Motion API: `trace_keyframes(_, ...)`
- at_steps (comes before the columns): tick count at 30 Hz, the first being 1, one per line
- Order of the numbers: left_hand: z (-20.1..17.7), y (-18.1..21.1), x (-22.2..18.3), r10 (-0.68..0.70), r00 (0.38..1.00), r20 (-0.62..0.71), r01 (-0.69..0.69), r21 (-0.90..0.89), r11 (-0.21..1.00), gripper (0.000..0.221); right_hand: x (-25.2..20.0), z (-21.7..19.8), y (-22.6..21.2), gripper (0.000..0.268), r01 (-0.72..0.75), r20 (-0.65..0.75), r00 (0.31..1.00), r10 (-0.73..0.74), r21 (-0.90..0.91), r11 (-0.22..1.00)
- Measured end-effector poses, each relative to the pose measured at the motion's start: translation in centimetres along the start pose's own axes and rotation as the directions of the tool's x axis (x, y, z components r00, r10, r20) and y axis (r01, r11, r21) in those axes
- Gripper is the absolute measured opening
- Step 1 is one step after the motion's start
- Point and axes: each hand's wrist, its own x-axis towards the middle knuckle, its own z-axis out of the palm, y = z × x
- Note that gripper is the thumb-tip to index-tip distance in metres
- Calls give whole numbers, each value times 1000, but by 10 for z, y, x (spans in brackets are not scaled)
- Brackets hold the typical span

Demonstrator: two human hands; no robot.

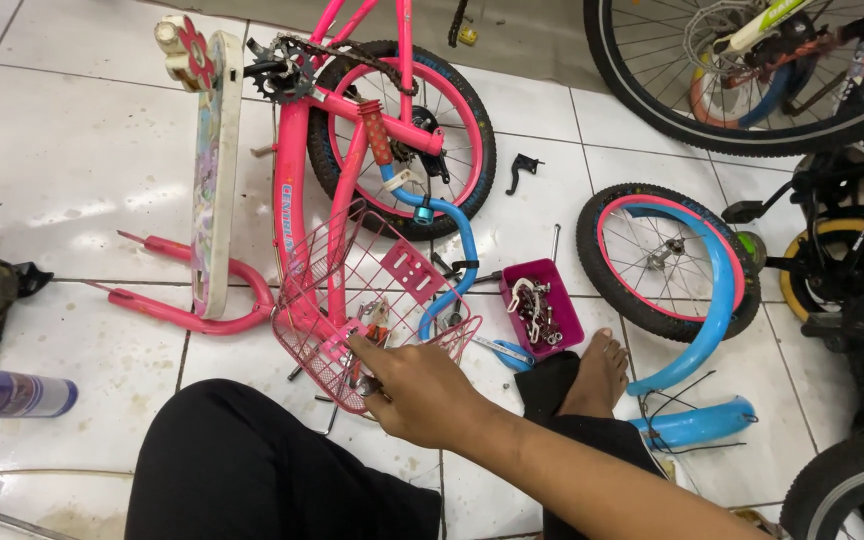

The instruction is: Securing a pink wire basket to a bicycle frame using plastic fasteners and pliers.

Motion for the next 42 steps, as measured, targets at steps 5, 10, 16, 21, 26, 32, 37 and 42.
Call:
trace_keyframes(5,20,11,5,-50,998,27,50,7,999,27,-2,-1,8,54,-11,-40,999,11,15,1000)
trace_keyframes(10,45,30,11,-100,993,56,99,14,995,30,-6,-2,13,54,-21,-52,998,23,34,999)
trace_keyframes(16,86,68,10,-164,983,80,162,32,986,33,-10,-3,13,54,11,-46,999,-10,16,1000)
trace_keyframes(21,273,153,37,255,964,71,-241,-163,957,47,-14,-3,13,56,27,-69,997,-24,33,999)
trace_keyframes(26,369,172,79,303,934,-187,-356,-503,788,43,-26,-5,22,54,54,-101,994,-48,51,997)
trace_keyframes(32,397,173,77,285,952,-112,-272,-735,621,19,-51,-4,46,54,59,-84,994,-67,-96,994)
trace_keyframes(37,405,156,77,249,968,33,-75,-908,413,44,-65,-7,43,55,218,-107,964,-243,-205,954)
trace_keyframes(42,409,169,53,375,927,27,-127,-916,379,61,-70,-10,48,62,219,-129,958,-257,-251,943)
